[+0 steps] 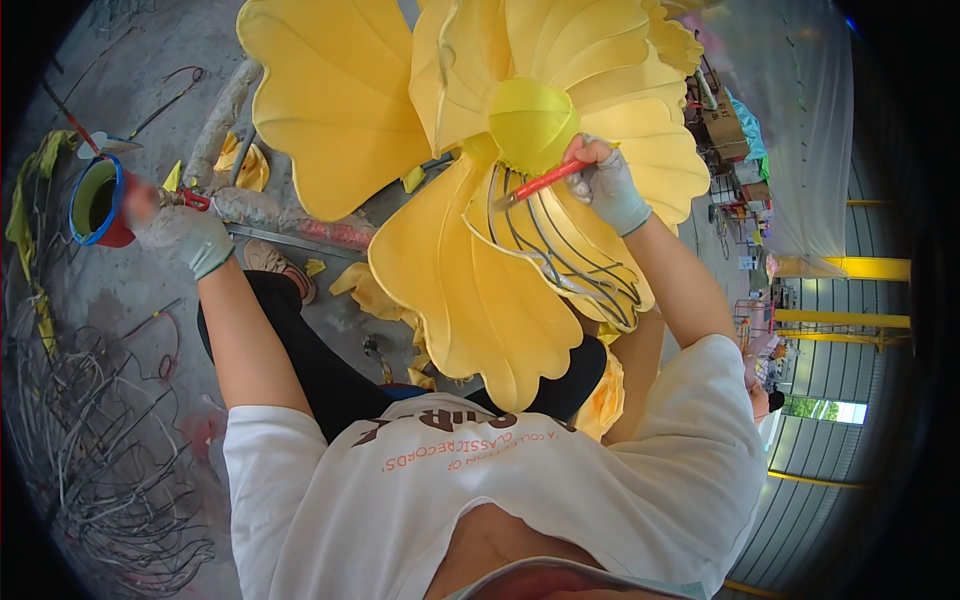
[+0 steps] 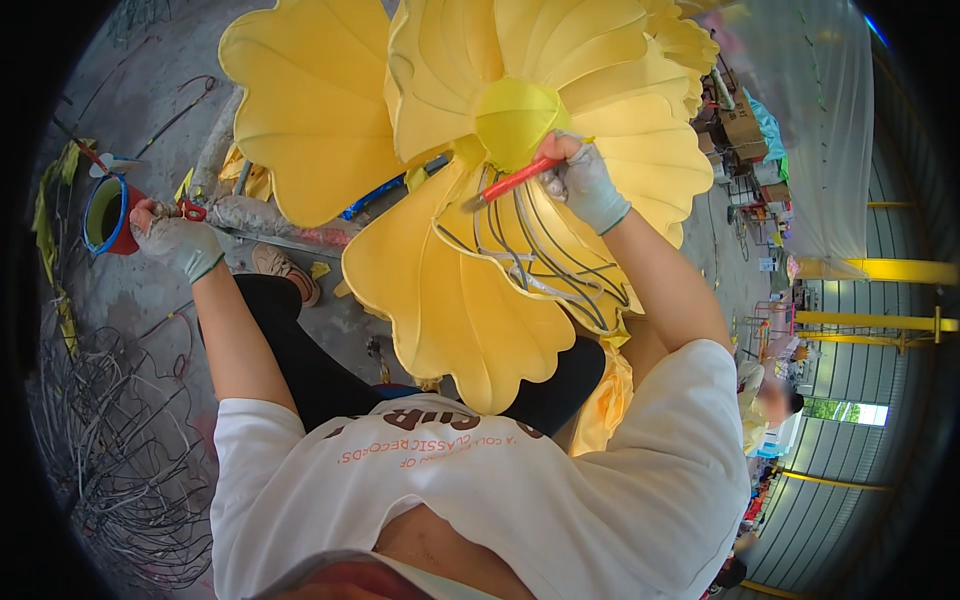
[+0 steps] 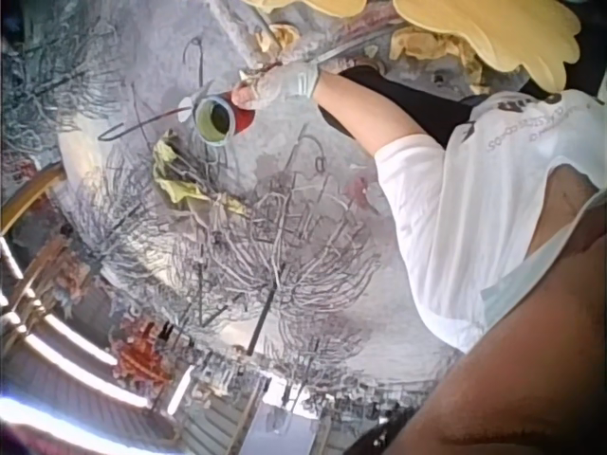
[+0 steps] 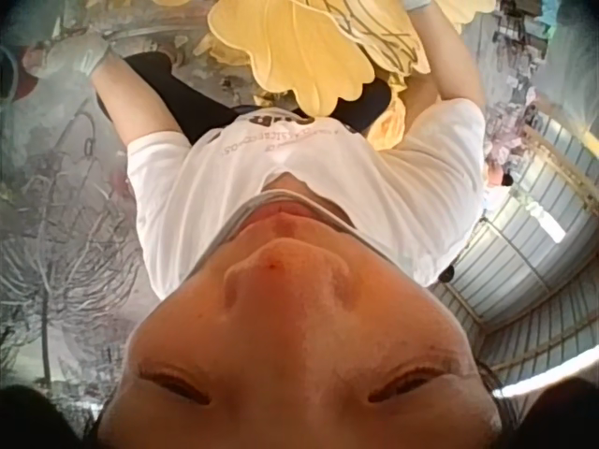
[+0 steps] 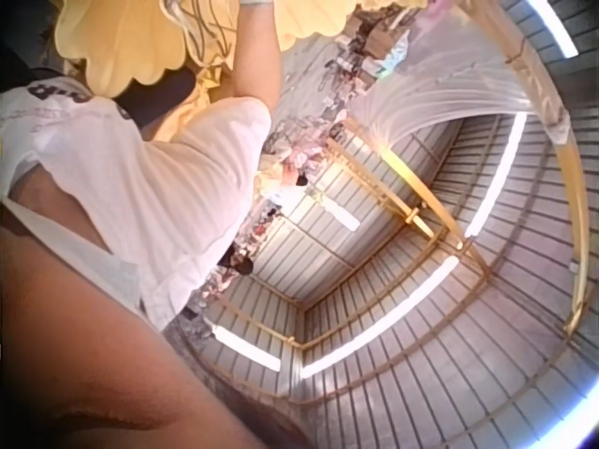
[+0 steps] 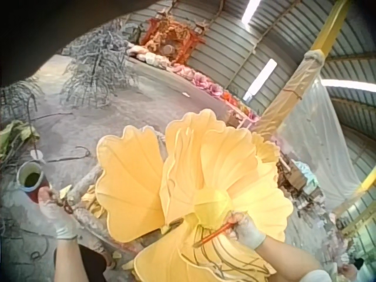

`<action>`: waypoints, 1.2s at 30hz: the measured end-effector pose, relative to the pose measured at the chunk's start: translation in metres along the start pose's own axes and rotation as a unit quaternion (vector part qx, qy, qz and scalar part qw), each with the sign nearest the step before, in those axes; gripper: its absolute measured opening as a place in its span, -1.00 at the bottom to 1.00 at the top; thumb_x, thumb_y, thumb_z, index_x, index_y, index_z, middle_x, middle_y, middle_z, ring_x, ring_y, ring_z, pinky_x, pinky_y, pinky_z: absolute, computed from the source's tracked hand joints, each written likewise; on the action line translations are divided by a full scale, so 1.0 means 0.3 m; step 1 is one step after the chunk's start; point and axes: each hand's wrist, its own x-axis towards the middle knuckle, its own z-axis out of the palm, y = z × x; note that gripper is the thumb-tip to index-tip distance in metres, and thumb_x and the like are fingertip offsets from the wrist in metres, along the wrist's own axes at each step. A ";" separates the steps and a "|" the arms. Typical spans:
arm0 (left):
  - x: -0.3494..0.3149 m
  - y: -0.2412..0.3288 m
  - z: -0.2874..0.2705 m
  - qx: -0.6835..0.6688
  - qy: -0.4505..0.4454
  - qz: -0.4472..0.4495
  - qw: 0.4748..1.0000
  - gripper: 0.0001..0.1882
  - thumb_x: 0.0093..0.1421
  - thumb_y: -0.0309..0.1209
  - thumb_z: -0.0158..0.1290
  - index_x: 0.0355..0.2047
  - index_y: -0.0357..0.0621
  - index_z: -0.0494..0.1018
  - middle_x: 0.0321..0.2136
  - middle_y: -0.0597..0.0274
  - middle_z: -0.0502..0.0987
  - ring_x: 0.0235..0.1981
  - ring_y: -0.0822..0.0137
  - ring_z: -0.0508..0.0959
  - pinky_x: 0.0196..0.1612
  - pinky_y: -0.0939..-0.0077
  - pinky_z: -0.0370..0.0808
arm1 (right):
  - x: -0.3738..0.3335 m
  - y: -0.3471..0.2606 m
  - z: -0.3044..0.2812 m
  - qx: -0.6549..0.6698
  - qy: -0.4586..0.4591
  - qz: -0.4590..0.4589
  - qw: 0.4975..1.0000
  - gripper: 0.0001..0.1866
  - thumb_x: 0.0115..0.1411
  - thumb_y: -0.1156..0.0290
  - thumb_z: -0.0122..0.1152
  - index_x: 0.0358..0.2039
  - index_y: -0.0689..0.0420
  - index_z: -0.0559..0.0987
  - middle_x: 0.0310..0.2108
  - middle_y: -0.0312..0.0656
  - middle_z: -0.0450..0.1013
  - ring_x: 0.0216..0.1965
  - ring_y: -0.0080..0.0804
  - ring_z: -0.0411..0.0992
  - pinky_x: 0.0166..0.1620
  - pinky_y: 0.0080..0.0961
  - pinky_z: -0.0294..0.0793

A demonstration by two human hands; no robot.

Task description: Applying a liquid coating to a large yellow decorative flower using a brush tool.

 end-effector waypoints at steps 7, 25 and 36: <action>-0.009 -0.020 0.014 -0.043 -0.008 -0.010 0.999 -0.70 0.27 -0.16 -0.13 -0.51 -0.06 0.34 -0.53 0.39 0.36 -0.50 0.52 0.29 -0.36 0.69 0.20 | 0.159 0.101 -0.009 -0.304 0.173 -0.222 0.910 -0.95 0.03 0.47 0.11 -0.52 0.15 0.46 -0.66 -0.24 0.36 -0.75 -0.56 0.23 -0.68 -0.73 0.18; 0.005 -0.027 -0.003 -0.038 0.004 -0.029 0.999 -0.70 0.26 -0.14 -0.12 -0.51 -0.04 0.34 -0.53 0.41 0.35 -0.51 0.53 0.28 -0.36 0.68 0.20 | 0.247 0.112 0.017 -0.324 0.097 -0.128 0.932 -0.93 -0.01 0.49 0.08 -0.57 0.19 0.49 -0.70 -0.23 0.33 -0.78 -0.57 0.17 -0.69 -0.72 0.12; 0.004 -0.005 0.002 -0.013 0.000 -0.029 0.999 -0.64 0.27 -0.06 -0.14 -0.52 -0.04 0.31 -0.53 0.40 0.32 -0.48 0.51 0.26 -0.33 0.66 0.19 | 0.121 -0.014 0.139 -0.021 0.039 0.097 0.994 -0.86 -0.01 0.48 0.02 -0.61 0.23 0.50 -0.78 -0.19 0.29 -0.86 -0.58 0.06 -0.79 -0.70 -0.03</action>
